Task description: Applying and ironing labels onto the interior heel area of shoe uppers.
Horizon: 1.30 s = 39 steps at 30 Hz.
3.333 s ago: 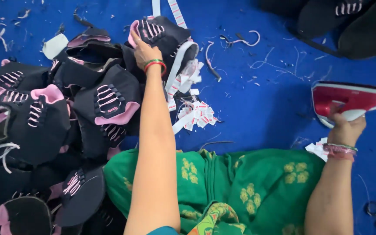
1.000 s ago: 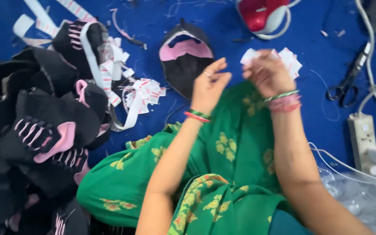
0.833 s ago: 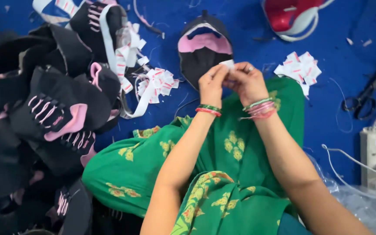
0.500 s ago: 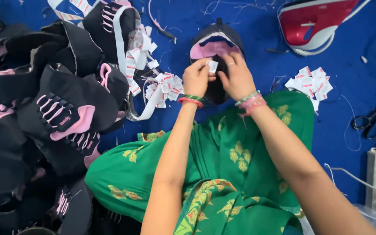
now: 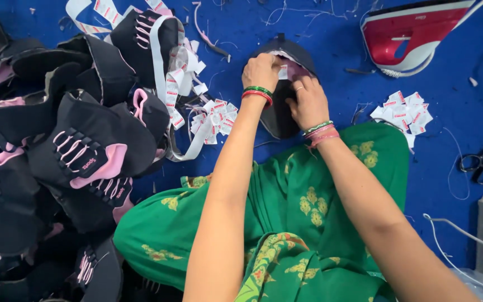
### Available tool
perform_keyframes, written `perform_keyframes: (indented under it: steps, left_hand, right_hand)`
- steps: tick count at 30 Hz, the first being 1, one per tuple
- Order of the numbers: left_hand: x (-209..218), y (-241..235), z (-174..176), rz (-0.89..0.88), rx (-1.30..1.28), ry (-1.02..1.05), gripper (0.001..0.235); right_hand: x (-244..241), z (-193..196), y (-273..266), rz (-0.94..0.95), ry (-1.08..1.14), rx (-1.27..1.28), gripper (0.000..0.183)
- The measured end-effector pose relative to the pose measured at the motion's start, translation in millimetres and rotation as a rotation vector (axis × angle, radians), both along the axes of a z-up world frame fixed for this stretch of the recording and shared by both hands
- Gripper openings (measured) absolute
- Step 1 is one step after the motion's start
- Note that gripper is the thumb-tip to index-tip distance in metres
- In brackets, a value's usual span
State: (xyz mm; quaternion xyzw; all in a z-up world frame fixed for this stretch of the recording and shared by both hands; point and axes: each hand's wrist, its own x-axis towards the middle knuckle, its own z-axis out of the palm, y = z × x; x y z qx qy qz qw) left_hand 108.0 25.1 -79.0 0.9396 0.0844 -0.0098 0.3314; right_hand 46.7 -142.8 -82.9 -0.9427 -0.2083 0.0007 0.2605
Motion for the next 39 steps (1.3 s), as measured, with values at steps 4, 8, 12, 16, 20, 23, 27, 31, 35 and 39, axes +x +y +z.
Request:
perform_keyframes:
  steps: [4,8,12,16,20,23,27,31,35,39]
  left_hand:
    - [-6.8,-4.1,-4.9,0.032,-0.032,-0.043,0.013]
    - [-33.3,-8.6,-16.3,-0.036,0.050,-0.084,0.016]
    - [-72.2,-15.6,-12.9,-0.054,0.239,-0.297,0.047]
    - [-75.6,-15.4,-27.1,-0.060,0.325,-0.274,0.064]
    - [-49.7,-18.9,-33.3,-0.083,0.357,-0.278,0.061]
    - [-41.1,-21.5,-37.3,-0.101,0.422,-0.240,0.058]
    - [-52.7,-18.6,-26.7,-0.111,0.408,-0.238,0.060]
    - [-56.0,-17.6,-25.0,-0.105,0.382,-0.274,0.061]
    - [-56.3,-22.0,-28.4,-0.103,0.433,-0.282,0.058]
    - [-52.8,-27.2,-35.8,-0.089,0.488,-0.264,0.056]
  right_hand:
    - [-1.5,12.6,5.6,-0.006,-0.005,0.027,0.074]
    - [-3.5,14.4,6.0,0.042,-0.195,-0.165,0.064]
    - [4.9,8.1,4.8,0.050,-0.142,-0.178,0.063]
    - [19.3,8.2,7.1,0.035,-0.095,-0.207,0.065]
    - [35.1,-2.1,4.2,0.007,-0.110,-0.175,0.067]
    - [41.0,-4.6,4.5,-0.007,-0.064,-0.157,0.068]
    - [32.5,-10.5,7.5,-0.041,-0.066,-0.158,0.074]
    - [38.7,-19.3,7.3,-0.071,-0.041,-0.146,0.072]
    - [38.4,-16.4,6.2,-0.077,-0.020,-0.133,0.076]
    - [42.0,-22.0,6.4,-0.083,0.006,-0.128,0.072]
